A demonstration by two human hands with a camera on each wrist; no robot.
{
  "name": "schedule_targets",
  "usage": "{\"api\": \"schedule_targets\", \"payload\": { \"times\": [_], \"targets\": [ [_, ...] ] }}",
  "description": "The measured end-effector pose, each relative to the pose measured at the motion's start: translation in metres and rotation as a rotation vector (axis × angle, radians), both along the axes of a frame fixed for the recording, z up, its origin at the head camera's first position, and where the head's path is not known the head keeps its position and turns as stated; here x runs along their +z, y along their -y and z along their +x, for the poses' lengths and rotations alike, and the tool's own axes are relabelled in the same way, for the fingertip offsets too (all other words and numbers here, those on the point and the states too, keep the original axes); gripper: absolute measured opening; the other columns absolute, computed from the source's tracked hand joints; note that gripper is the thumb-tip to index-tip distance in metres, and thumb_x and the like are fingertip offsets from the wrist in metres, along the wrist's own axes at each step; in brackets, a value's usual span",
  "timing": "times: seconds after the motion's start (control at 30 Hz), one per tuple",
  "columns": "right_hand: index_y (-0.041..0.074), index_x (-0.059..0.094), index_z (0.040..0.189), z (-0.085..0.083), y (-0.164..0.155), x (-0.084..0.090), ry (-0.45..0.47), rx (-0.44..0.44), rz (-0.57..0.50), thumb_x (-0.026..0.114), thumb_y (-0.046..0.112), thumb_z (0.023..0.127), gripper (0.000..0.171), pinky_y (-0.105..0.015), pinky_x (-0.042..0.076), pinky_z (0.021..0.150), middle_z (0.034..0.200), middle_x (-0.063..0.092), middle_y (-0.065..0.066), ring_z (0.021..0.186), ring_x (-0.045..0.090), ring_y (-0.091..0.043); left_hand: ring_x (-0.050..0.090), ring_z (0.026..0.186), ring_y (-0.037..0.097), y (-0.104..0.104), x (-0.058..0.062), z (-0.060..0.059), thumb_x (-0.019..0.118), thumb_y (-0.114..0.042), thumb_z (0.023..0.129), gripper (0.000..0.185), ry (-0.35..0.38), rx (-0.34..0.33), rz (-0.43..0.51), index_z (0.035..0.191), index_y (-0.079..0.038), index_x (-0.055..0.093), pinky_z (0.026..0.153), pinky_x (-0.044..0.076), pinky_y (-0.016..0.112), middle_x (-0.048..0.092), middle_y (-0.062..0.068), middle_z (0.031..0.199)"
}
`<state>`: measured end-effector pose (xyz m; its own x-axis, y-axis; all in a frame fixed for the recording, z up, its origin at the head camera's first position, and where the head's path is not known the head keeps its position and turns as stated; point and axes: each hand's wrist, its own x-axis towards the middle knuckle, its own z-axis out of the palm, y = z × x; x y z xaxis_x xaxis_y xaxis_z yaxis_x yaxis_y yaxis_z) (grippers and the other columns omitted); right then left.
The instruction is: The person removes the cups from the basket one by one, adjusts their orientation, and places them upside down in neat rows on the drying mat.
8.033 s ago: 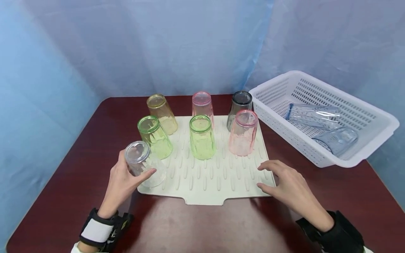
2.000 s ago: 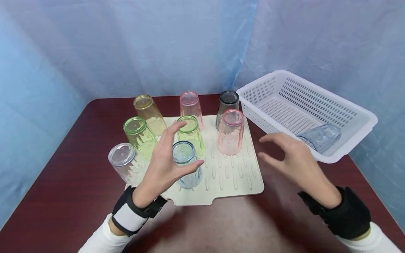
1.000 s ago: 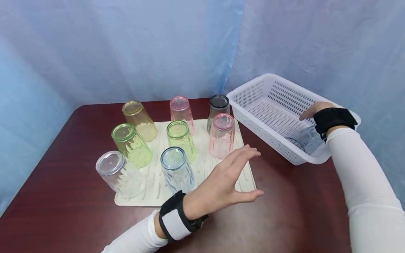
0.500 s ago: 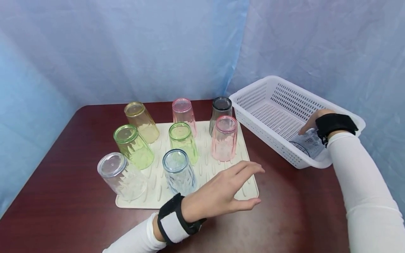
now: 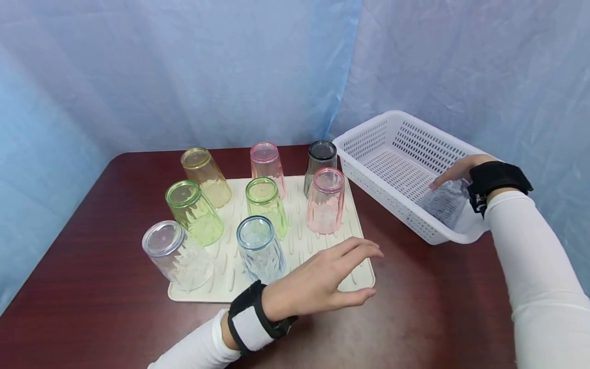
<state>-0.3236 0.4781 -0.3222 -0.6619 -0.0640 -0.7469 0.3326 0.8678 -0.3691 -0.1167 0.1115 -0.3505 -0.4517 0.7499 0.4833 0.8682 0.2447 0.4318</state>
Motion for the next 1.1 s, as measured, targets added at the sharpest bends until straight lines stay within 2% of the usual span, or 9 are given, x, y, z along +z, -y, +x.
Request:
{"api": "schedule_targets", "payload": {
  "times": [0.1, 0.33, 0.5, 0.63, 0.77, 0.8, 0.93, 1.0, 1.1],
  "targets": [
    [-0.021, 0.007, 0.138, -0.004, -0.005, -0.004, 0.0, 0.002, -0.032, 0.063, 0.044, 0.09, 0.098, -0.049, 0.05, 0.081, 0.13, 0.024, -0.044, 0.107, 0.047, -0.047, 0.052, 0.108, 0.008, 0.001, -0.001, 0.0, 0.069, -0.023, 0.089, 0.042, 0.007, -0.011, 0.01, 0.124, -0.005, 0.054, 0.092, 0.036, 0.01, 0.053, 0.004, 0.122],
    [-0.021, -0.016, 0.139, -0.009, -0.018, -0.013, -0.036, -0.004, -0.068, 0.063, 0.047, 0.09, 0.115, -0.05, 0.05, 0.084, 0.137, -0.003, -0.049, 0.121, 0.027, -0.06, 0.053, 0.109, 0.01, -0.001, -0.002, 0.002, 0.071, -0.021, 0.088, 0.04, 0.003, -0.024, 0.034, 0.122, -0.005, 0.055, 0.093, 0.036, 0.011, 0.054, 0.005, 0.12],
    [-0.018, 0.02, 0.137, -0.001, -0.02, -0.006, -0.132, 0.03, -0.069, 0.063, 0.047, 0.09, 0.092, -0.046, 0.052, 0.081, 0.128, 0.033, -0.039, 0.107, 0.05, -0.041, 0.053, 0.111, 0.009, -0.004, -0.003, 0.003, 0.069, -0.022, 0.089, 0.039, 0.012, -0.015, 0.011, 0.122, -0.006, 0.056, 0.093, 0.036, 0.011, 0.054, 0.005, 0.123],
    [-0.018, 0.027, 0.126, 0.009, -0.014, 0.011, -0.168, 0.054, -0.058, 0.062, 0.045, 0.091, 0.081, -0.044, 0.053, 0.079, 0.112, 0.044, -0.028, 0.096, 0.054, -0.031, 0.052, 0.113, 0.007, -0.005, -0.004, 0.004, 0.069, -0.023, 0.09, 0.039, 0.013, -0.002, -0.01, 0.123, -0.007, 0.057, 0.093, 0.035, 0.01, 0.054, 0.004, 0.124],
    [-0.01, 0.036, 0.103, 0.015, -0.007, 0.021, -0.239, 0.068, -0.022, 0.065, 0.043, 0.091, 0.061, -0.041, 0.054, 0.072, 0.092, 0.052, -0.013, 0.081, 0.057, -0.022, 0.053, 0.113, 0.009, -0.006, -0.005, 0.003, 0.07, -0.021, 0.089, 0.038, 0.03, -0.013, 0.022, 0.122, -0.007, 0.057, 0.093, 0.036, 0.011, 0.054, 0.004, 0.124],
    [-0.009, 0.037, 0.103, 0.016, -0.006, 0.023, -0.257, 0.069, -0.021, 0.066, 0.042, 0.09, 0.06, -0.04, 0.054, 0.071, 0.091, 0.054, -0.012, 0.079, 0.058, -0.022, 0.053, 0.112, 0.008, -0.006, -0.005, 0.003, 0.07, -0.02, 0.089, 0.038, 0.032, -0.012, 0.029, 0.122, -0.007, 0.057, 0.093, 0.036, 0.011, 0.054, 0.004, 0.124],
    [0.0, 0.034, 0.085, 0.022, 0.001, 0.031, -0.374, 0.081, 0.002, 0.069, 0.04, 0.088, 0.053, -0.037, 0.05, 0.06, 0.074, 0.047, -0.004, 0.066, 0.05, -0.017, 0.054, 0.11, 0.008, -0.007, -0.009, 0.001, 0.07, -0.02, 0.089, 0.038, 0.035, 0.002, 0.046, 0.122, -0.007, 0.057, 0.092, 0.037, 0.01, 0.054, 0.003, 0.122],
    [0.006, 0.028, 0.076, 0.024, 0.004, 0.037, -0.431, 0.087, 0.004, 0.071, 0.039, 0.087, 0.055, -0.035, 0.046, 0.055, 0.065, 0.034, 0.001, 0.058, 0.041, -0.014, 0.054, 0.11, 0.007, -0.008, -0.011, -0.001, 0.07, -0.02, 0.089, 0.037, 0.032, 0.014, 0.045, 0.121, -0.007, 0.057, 0.092, 0.036, 0.01, 0.055, 0.003, 0.121],
    [0.006, 0.026, 0.078, 0.03, 0.008, 0.049, -0.509, 0.097, 0.013, 0.071, 0.038, 0.087, 0.056, -0.033, 0.043, 0.052, 0.067, 0.023, 0.0, 0.056, 0.032, -0.013, 0.054, 0.111, 0.008, -0.011, -0.015, -0.006, 0.071, -0.019, 0.088, 0.038, 0.034, 0.032, 0.043, 0.121, -0.006, 0.057, 0.093, 0.036, 0.01, 0.056, 0.004, 0.121]
  ]
}}
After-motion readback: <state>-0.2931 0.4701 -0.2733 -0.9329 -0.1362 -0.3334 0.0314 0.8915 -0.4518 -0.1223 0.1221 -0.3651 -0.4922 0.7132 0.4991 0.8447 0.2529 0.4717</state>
